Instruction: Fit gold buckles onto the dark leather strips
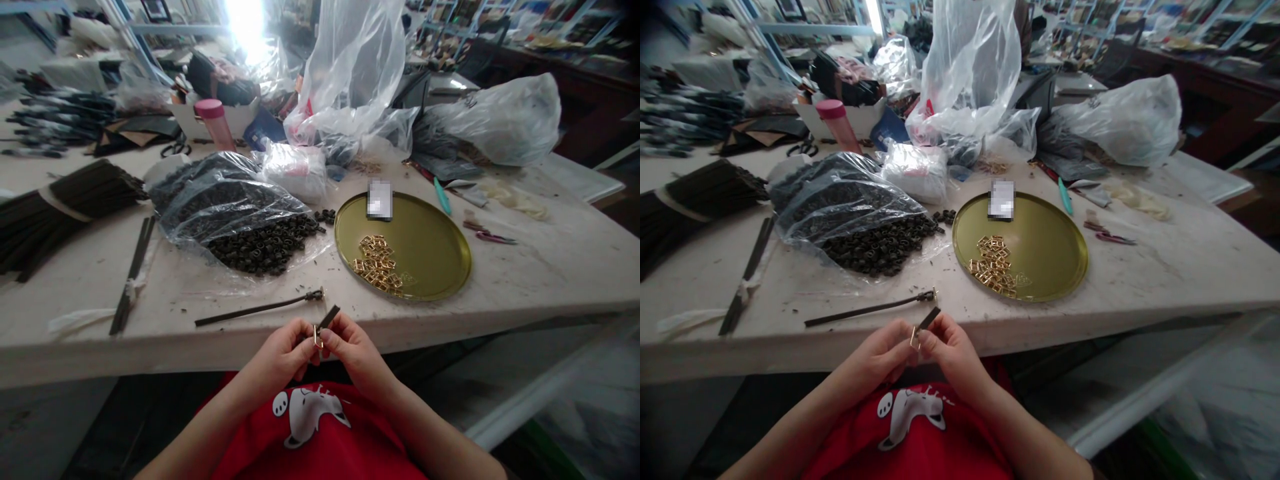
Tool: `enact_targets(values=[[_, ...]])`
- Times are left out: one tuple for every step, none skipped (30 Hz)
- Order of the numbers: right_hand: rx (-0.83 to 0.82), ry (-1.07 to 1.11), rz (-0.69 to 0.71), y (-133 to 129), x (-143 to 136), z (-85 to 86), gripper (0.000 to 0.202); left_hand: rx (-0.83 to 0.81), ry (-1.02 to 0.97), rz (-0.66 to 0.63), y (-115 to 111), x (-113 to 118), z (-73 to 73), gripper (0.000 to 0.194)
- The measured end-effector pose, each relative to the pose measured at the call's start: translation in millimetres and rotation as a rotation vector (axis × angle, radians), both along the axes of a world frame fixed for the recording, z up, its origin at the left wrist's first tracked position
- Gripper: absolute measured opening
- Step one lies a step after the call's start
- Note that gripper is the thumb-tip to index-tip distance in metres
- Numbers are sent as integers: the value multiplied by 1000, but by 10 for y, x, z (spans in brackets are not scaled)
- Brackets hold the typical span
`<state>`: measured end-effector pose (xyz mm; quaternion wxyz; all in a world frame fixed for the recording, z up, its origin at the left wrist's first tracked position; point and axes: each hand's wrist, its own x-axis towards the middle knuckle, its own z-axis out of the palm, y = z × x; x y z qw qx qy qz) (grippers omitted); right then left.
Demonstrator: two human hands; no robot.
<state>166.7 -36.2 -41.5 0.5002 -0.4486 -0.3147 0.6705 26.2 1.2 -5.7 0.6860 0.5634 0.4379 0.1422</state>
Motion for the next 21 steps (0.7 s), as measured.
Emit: enact_targets(values=[[-13, 25, 7, -6, -5, -9, 23, 8, 11, -2, -4, -3, -6, 20], [-27, 54, 13, -12, -13, -21, 23, 24, 28, -5, -7, -7, -12, 19], [-41, 83, 19, -17, -23, -34, 23, 50, 49, -12, -9, -12, -17, 18], [-57, 114, 25, -22, -34, -49, 23, 84, 75, -24, -9, -18, -17, 17], [-72, 146, 32, -27, -44, -64, 23, 122, 103, -43, -9, -26, -12, 16], [-87, 178, 39, -32, -52, -77, 23, 158, 131, -69, -8, -34, -1, 15], [-102, 204, 44, -37, -58, -87, 23, 189, 157, -98, -6, -43, 16, 15], [-116, 225, 48, -41, -62, -93, 23, 212, 183, -125, -4, -51, 36, 15], [-125, 235, 48, -44, -64, -94, 22, 231, 209, -145, -3, -58, 59, 15], [-128, 237, 45, -47, -65, -92, 22, 248, 233, -159, -3, -64, 80, 15], [-123, 232, 39, -50, -67, -86, 22, 266, 254, -171, -5, -69, 98, 16], [-111, 221, 34, -53, -69, -79, 21, 284, 269, -179, -8, -72, 112, 17], [-93, 202, 27, -58, -71, -72, 21, 301, 277, -185, -13, -75, 120, 17], [-71, 172, 17, -64, -74, -66, 20, 310, 274, -186, -19, -76, 122, 18], [-47, 132, 3, -72, -76, -63, 20, 310, 262, -178, -28, -78, 119, 18], [-18, 81, -18, -83, -77, -62, 19, 300, 243, -164, -37, -80, 112, 18], [23, 8, -43, -94, -75, -64, 17, 279, 219, -145, -46, -83, 102, 17], [84, -92, -73, -107, -70, -66, 15, 245, 191, -126, -56, -86, 91, 18], [168, -214, -100, -118, -61, -67, 12, 204, 160, -105, -64, -89, 80, 18], [272, -350, -120, -129, -49, -64, 8, 160, 129, -86, -71, -91, 71, 19], [385, -487, -136, -137, -35, -57, 5, 119, 102, -71, -75, -92, 66, 21]])
